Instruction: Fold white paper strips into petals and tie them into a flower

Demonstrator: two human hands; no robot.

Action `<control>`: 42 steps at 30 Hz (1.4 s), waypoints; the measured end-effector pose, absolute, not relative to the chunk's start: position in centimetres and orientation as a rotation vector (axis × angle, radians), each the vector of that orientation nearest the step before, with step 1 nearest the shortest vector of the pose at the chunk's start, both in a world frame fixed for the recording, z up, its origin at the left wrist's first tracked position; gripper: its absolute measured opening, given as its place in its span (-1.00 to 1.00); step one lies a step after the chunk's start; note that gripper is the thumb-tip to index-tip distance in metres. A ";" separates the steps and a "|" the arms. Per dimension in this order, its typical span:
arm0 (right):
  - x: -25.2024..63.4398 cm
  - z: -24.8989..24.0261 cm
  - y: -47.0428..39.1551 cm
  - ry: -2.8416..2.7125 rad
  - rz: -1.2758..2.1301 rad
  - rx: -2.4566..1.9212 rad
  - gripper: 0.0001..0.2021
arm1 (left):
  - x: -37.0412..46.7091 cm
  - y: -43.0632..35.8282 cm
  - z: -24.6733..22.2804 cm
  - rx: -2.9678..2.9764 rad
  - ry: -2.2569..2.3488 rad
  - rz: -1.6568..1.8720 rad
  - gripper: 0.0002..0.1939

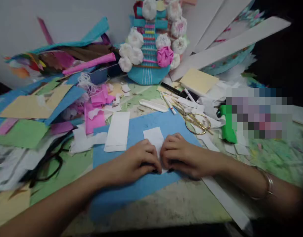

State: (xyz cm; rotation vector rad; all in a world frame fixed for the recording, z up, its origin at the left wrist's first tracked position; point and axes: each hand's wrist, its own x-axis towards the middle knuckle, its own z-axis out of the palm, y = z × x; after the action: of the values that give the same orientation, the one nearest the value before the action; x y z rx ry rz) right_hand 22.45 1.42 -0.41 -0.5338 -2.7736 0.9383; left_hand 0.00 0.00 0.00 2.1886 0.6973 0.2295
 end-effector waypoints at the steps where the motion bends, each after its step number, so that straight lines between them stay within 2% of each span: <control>1: 22.4 -0.5 1.4 -2.756 0.961 -0.539 -0.89 | 0.0 0.0 0.0 2.180 0.701 0.238 -0.83; 10: 22.4 -0.8 1.3 -2.590 1.079 -0.607 -0.84 | -0.1 -0.2 0.1 2.127 0.704 0.283 -0.74; 17: 22.2 -1.0 1.2 -2.474 1.090 -0.684 -0.89 | 0.1 -0.4 -0.2 2.068 0.922 0.362 -0.90; 26: 21.8 -1.2 0.9 -2.470 0.940 -0.750 -0.93 | 0.7 -0.8 -0.7 2.157 0.962 0.469 -0.84; 42: 21.7 -1.3 0.8 -2.495 0.929 -0.744 -0.90 | 0.6 -1.5 -1.3 2.391 0.889 0.521 -0.89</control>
State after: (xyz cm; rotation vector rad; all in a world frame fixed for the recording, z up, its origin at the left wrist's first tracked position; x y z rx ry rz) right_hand 21.69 0.82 -1.29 -0.7439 -2.4949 0.9289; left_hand 0.59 -1.48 -1.27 2.3909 0.8894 0.5213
